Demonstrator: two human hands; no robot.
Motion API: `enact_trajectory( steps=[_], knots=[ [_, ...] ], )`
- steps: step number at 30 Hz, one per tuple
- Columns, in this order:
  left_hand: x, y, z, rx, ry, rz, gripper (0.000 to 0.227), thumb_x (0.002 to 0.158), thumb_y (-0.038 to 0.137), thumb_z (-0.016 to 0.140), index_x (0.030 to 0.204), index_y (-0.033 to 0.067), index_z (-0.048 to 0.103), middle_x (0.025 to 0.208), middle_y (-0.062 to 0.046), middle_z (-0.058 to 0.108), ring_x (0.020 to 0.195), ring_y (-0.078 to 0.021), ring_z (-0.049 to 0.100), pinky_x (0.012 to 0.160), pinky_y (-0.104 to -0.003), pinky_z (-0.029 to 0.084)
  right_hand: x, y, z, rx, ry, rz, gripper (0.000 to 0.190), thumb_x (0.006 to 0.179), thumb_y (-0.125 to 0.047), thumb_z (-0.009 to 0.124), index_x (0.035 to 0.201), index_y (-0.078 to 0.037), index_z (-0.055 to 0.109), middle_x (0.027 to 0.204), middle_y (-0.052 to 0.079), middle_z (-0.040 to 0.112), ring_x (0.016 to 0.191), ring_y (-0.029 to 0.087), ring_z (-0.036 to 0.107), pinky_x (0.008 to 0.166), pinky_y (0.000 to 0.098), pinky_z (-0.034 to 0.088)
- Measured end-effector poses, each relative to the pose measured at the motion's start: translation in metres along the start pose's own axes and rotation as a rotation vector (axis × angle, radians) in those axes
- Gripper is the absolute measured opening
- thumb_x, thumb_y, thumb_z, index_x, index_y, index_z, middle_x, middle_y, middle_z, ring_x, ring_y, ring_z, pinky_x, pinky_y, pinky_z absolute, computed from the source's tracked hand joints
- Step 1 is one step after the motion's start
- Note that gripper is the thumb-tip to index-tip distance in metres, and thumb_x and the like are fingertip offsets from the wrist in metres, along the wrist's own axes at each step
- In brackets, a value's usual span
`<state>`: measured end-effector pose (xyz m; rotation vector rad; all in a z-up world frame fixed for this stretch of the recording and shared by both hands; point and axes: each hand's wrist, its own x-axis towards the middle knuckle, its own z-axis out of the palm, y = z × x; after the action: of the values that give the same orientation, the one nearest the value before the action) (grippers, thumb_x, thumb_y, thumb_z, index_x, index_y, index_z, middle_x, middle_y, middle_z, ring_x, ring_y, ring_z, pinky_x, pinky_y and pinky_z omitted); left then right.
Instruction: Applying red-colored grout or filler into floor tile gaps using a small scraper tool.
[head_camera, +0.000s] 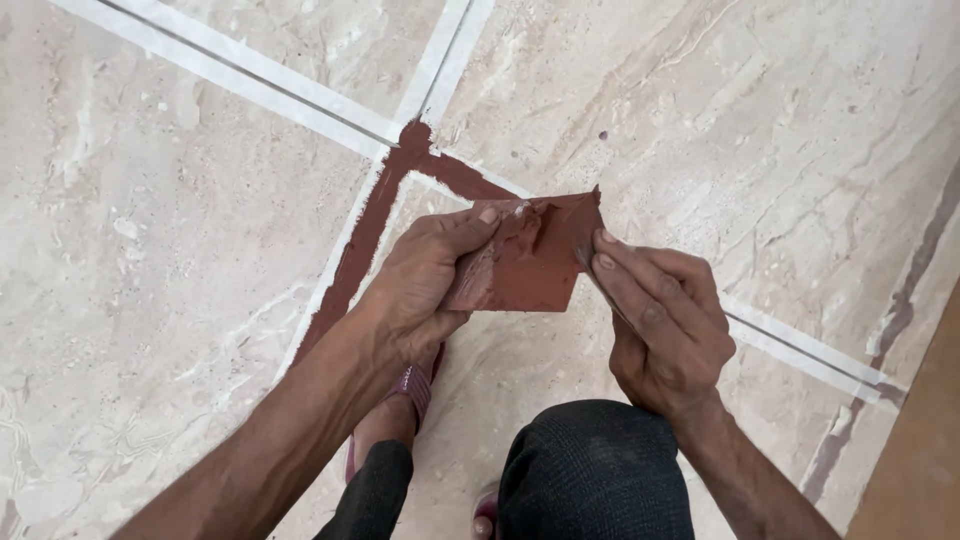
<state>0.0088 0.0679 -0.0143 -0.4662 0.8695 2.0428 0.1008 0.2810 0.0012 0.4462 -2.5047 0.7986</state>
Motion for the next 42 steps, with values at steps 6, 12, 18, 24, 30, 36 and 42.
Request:
enact_trajectory(
  steps=[6,12,18,24,30,36,42],
  knots=[
    [-0.005,0.012,0.003,0.010,0.002,-0.001,0.032,0.105,0.019,0.050,0.119,-0.0068,0.063,0.104,-0.017,0.073,0.084,-0.0143,0.075,0.072,-0.026,0.067,0.000,0.013,-0.016,0.055,-0.091,-0.009,0.022,0.095,0.005,0.071,0.112,-0.009,0.075,0.118,0.007,0.076,0.113,0.021,0.069,0.092,0.0297,0.061],
    [0.003,0.010,-0.011,0.075,-0.076,0.036,0.029,0.106,0.019,0.050,0.115,-0.0052,0.063,0.102,-0.014,0.072,0.083,-0.0138,0.074,0.072,-0.027,0.067,0.010,0.023,-0.036,0.110,-0.240,-0.026,0.021,0.093,0.000,0.074,0.110,-0.014,0.076,0.116,0.002,0.076,0.115,0.019,0.070,0.093,0.0291,0.061],
    [0.006,0.021,-0.013,0.122,-0.072,0.077,0.026,0.106,0.016,0.050,0.113,-0.0041,0.066,0.099,-0.013,0.072,0.080,-0.0125,0.073,0.072,-0.025,0.067,0.026,0.028,-0.053,0.058,-0.369,-0.049,0.024,0.092,0.003,0.070,0.108,-0.014,0.077,0.114,0.000,0.077,0.115,0.020,0.071,0.094,0.0311,0.060],
    [0.011,0.028,-0.020,0.375,-0.099,0.256,0.031,0.110,0.019,0.049,0.112,-0.0034,0.069,0.094,-0.011,0.071,0.073,-0.0086,0.065,0.065,-0.024,0.060,0.030,0.035,-0.060,0.305,-0.370,0.238,0.020,0.097,0.004,0.064,0.112,-0.007,0.073,0.112,0.007,0.077,0.110,0.020,0.074,0.091,0.0314,0.060],
    [0.010,0.027,-0.008,0.411,-0.123,0.338,0.031,0.108,0.024,0.049,0.115,-0.0006,0.068,0.098,-0.009,0.073,0.082,-0.0085,0.069,0.075,-0.024,0.064,0.036,0.031,-0.034,1.423,0.107,1.224,0.020,0.098,-0.007,0.072,0.117,0.000,0.070,0.103,0.011,0.071,0.096,0.019,0.068,0.085,0.0308,0.057],
    [0.006,0.022,-0.004,0.298,-0.175,0.330,0.031,0.108,0.023,0.051,0.117,-0.0011,0.066,0.104,-0.011,0.074,0.089,-0.0113,0.072,0.080,-0.026,0.065,0.021,0.020,0.000,1.655,0.140,1.413,0.033,0.092,-0.009,0.074,0.122,0.000,0.065,0.105,0.010,0.071,0.093,0.016,0.066,0.076,0.0284,0.053],
    [0.004,0.033,-0.002,0.272,-0.155,0.301,0.031,0.107,0.023,0.051,0.115,-0.0015,0.067,0.100,-0.008,0.073,0.083,-0.0095,0.069,0.075,-0.025,0.063,-0.002,0.052,-0.023,1.355,-0.001,1.367,0.025,0.094,-0.006,0.069,0.117,0.001,0.070,0.104,0.010,0.072,0.096,0.016,0.066,0.084,0.0308,0.057]
  ],
)
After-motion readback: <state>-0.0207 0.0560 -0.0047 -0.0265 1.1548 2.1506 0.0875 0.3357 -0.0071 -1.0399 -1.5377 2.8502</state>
